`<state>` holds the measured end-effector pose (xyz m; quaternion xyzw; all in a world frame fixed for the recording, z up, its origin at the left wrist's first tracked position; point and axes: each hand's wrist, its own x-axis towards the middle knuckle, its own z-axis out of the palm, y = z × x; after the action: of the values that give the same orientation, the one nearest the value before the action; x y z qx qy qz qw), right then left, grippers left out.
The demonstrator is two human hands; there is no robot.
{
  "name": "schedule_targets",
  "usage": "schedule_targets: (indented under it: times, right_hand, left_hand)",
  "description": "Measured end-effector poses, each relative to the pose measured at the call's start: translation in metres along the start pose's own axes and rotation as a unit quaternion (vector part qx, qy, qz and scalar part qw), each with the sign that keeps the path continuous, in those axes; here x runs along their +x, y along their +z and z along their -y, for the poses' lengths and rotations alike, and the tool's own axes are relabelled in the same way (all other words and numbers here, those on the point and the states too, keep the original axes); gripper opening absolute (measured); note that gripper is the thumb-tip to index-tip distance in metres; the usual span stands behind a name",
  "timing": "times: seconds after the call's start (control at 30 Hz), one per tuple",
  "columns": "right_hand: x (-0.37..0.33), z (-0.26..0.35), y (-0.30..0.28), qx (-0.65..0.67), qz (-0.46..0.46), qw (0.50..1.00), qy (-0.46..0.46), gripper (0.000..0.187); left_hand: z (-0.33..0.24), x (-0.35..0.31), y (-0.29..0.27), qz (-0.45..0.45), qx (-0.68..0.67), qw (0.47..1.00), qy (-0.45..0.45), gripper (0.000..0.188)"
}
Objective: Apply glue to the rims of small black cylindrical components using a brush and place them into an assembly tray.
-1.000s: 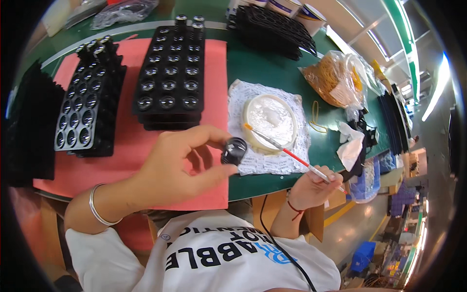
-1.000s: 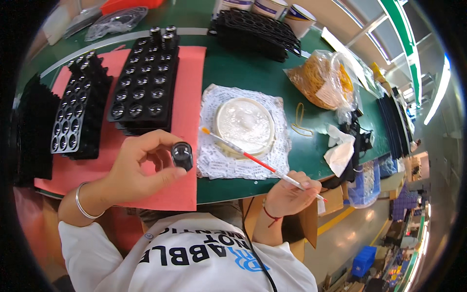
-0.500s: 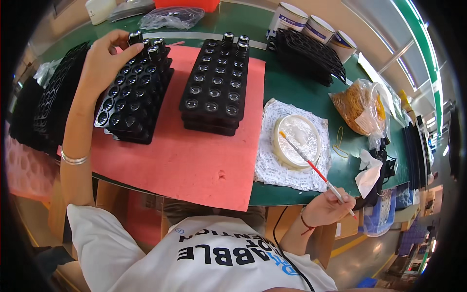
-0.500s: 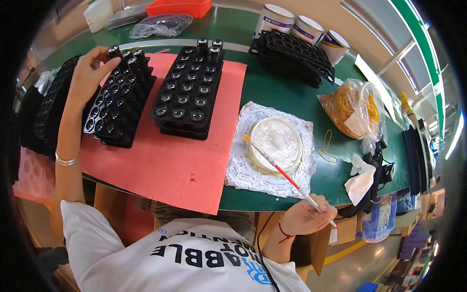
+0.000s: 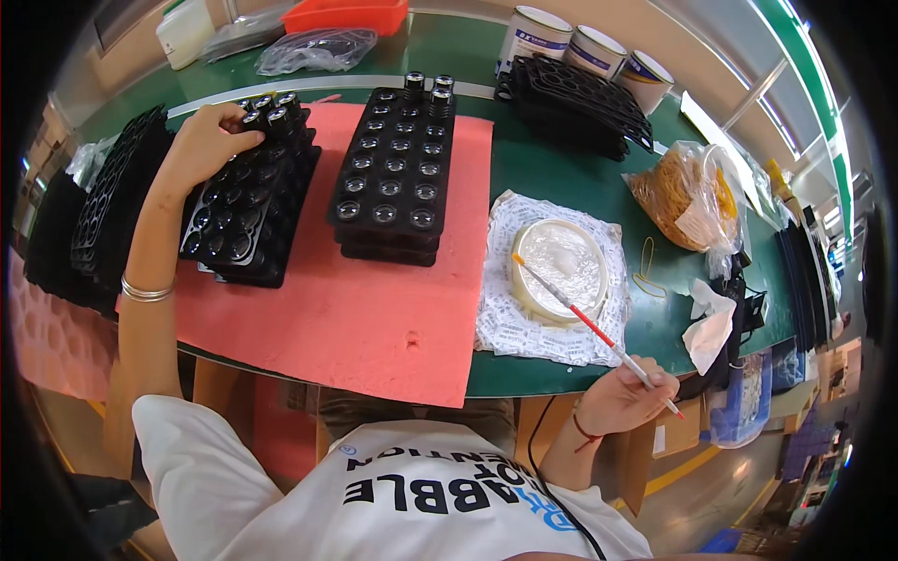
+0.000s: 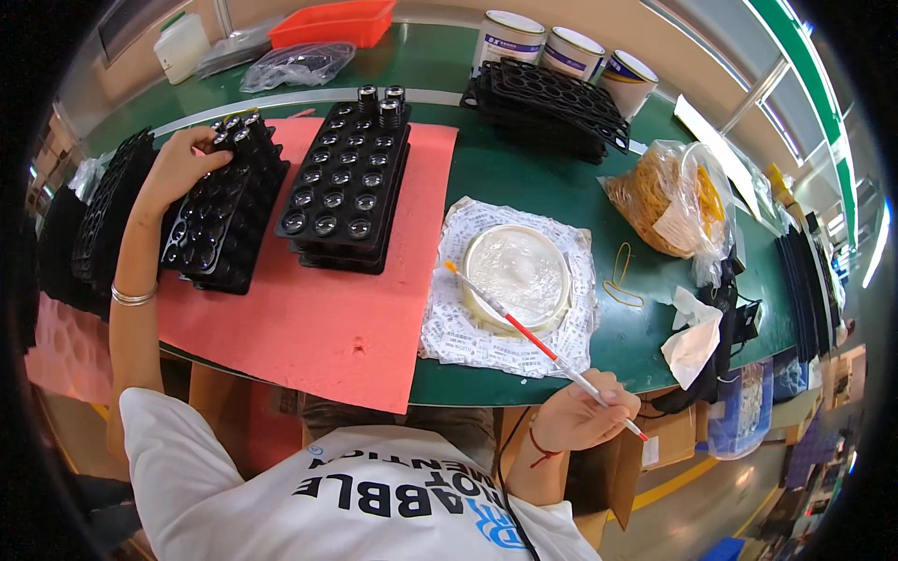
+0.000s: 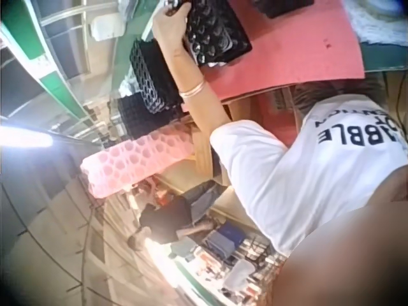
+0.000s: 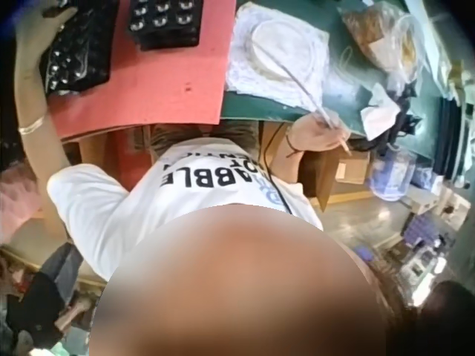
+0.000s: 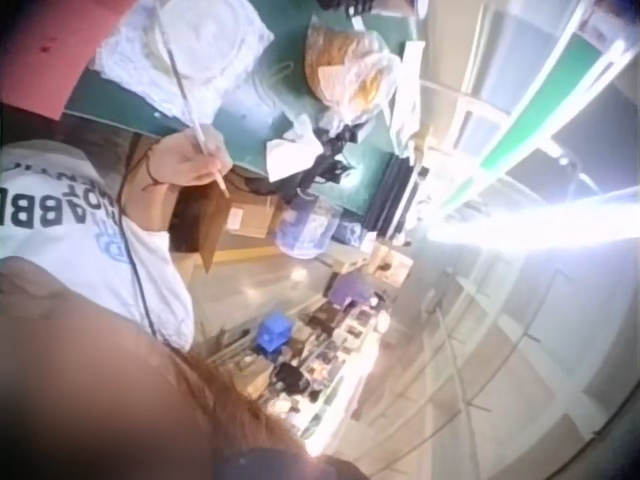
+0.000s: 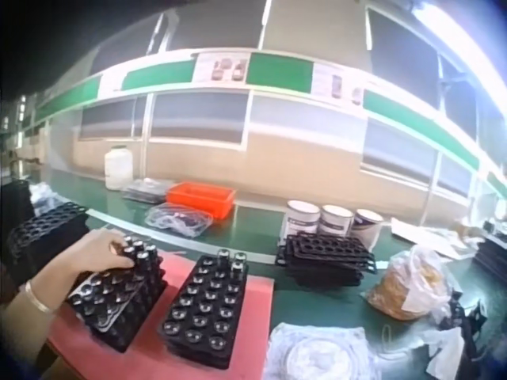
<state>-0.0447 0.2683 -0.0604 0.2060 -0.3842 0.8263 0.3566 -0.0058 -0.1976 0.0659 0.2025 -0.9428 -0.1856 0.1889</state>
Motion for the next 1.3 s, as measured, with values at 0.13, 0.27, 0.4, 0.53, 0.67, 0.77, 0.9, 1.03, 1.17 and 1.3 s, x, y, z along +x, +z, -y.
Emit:
schedule_targets:
  times: [0.13,0.27,0.4,0.53,0.67,0.77,0.9,1.03,1.17,1.3]
  right_hand:
    - [0.001,0.001,-0.001,0.002,0.029,1.000,-0.003,0.026]
    - [0.000,0.000,0.002,-0.003,0.007,1.000,-0.012,0.026]
    - [0.000,0.000,-0.002,0.006,0.016,1.000,0.000,0.025]
    - [0.000,0.000,-0.008,-0.018,0.034,0.999,-0.002,0.024]
    - [0.000,0.001,-0.008,-0.015,0.030,0.999,-0.008,0.024]
    - [-0.002,0.000,-0.009,-0.017,0.011,1.000,-0.009,0.024]
    - [-0.001,0.000,-0.002,-0.064,0.020,0.997,-0.025,0.026]
    - [0.000,0.002,0.009,-0.068,0.041,0.996,-0.027,0.030]
    - [0.001,0.002,0.009,-0.070,0.059,0.995,-0.027,0.029]
    - [0.005,0.002,0.004,-0.108,0.036,0.993,-0.039,0.030]
  left_hand:
    - [-0.004,0.002,-0.001,0.010,0.007,1.000,-0.011,0.025]
    - [-0.003,0.006,-0.003,0.022,0.005,1.000,-0.007,0.028]
    - [0.011,0.012,-0.003,0.060,-0.009,0.998,0.006,0.028]
    - [-0.022,-0.001,-0.016,0.029,0.013,0.998,-0.056,0.030]
    - [-0.077,0.007,-0.021,-0.085,0.099,0.989,0.070,0.042]
    - [-0.107,0.032,0.008,-0.019,0.020,0.982,0.189,0.043]
    - [-0.114,0.072,0.054,0.015,0.102,0.952,0.287,0.041]
    - [-0.120,0.089,0.074,0.074,0.153,0.960,0.220,0.035]
    - [-0.121,0.081,0.067,-0.004,0.100,0.971,0.217,0.035]
    - [-0.156,0.030,0.040,-0.045,-0.013,0.968,0.248,0.020]
